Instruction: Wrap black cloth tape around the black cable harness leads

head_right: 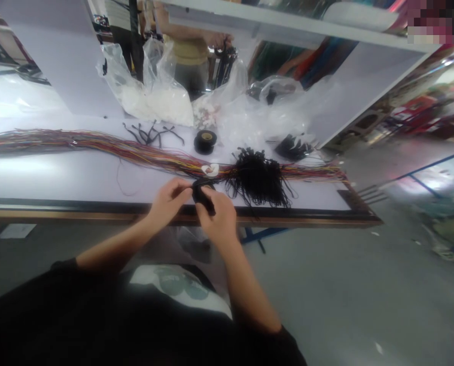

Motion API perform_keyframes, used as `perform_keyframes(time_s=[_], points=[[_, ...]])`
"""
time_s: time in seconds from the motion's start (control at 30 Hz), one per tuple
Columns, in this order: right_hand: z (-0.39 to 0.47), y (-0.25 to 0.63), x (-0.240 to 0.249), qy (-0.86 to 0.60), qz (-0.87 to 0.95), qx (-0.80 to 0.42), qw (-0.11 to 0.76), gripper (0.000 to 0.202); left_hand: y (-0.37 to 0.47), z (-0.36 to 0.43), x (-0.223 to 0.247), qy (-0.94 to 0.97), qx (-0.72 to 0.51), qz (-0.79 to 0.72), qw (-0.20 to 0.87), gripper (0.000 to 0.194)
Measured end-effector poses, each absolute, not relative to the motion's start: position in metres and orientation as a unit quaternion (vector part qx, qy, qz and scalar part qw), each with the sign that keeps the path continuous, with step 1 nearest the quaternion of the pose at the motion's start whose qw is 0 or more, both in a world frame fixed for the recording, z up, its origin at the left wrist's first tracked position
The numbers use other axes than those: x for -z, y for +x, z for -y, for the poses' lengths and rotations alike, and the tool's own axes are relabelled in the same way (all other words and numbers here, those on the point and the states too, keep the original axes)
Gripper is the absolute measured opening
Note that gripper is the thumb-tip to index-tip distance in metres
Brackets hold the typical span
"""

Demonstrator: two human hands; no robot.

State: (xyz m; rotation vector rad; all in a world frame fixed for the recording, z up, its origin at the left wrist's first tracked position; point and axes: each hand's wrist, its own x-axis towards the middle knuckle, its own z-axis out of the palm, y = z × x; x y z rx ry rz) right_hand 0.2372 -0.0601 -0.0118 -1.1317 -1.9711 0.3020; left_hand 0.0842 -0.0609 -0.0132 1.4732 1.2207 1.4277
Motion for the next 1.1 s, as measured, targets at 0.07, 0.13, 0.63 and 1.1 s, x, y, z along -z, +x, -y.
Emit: perform_keyframes(time_s=[0.07, 0.13, 0.63, 1.1], points=[[0.059, 0.236, 0.014, -0.442, 0.791, -0.083, 0.415, 0.029, 0.085, 0.060, 0.014, 0.562, -0.571, -0.469, 0.372, 0.010], [0.058, 0.236, 0.015, -0.441, 0.796, -0.045, 0.411, 0.026, 0.087, 0.059, 0.014, 0.552, -0.585, -0.454, 0.384, 0.009], [0.042, 0.228, 0.024, -0.292, 0.799, -0.047, 0.524, 0.025, 0.073, 0.049, 0.017, 0.312, -0.399, -0.293, 0.811, 0.019], [0.052, 0.231, -0.006, -0.401, 0.674, -0.330, 0.525, 0.016, 0.075, 0.054, 0.014, 0.424, -0.510, -0.238, 0.710, 0.027]])
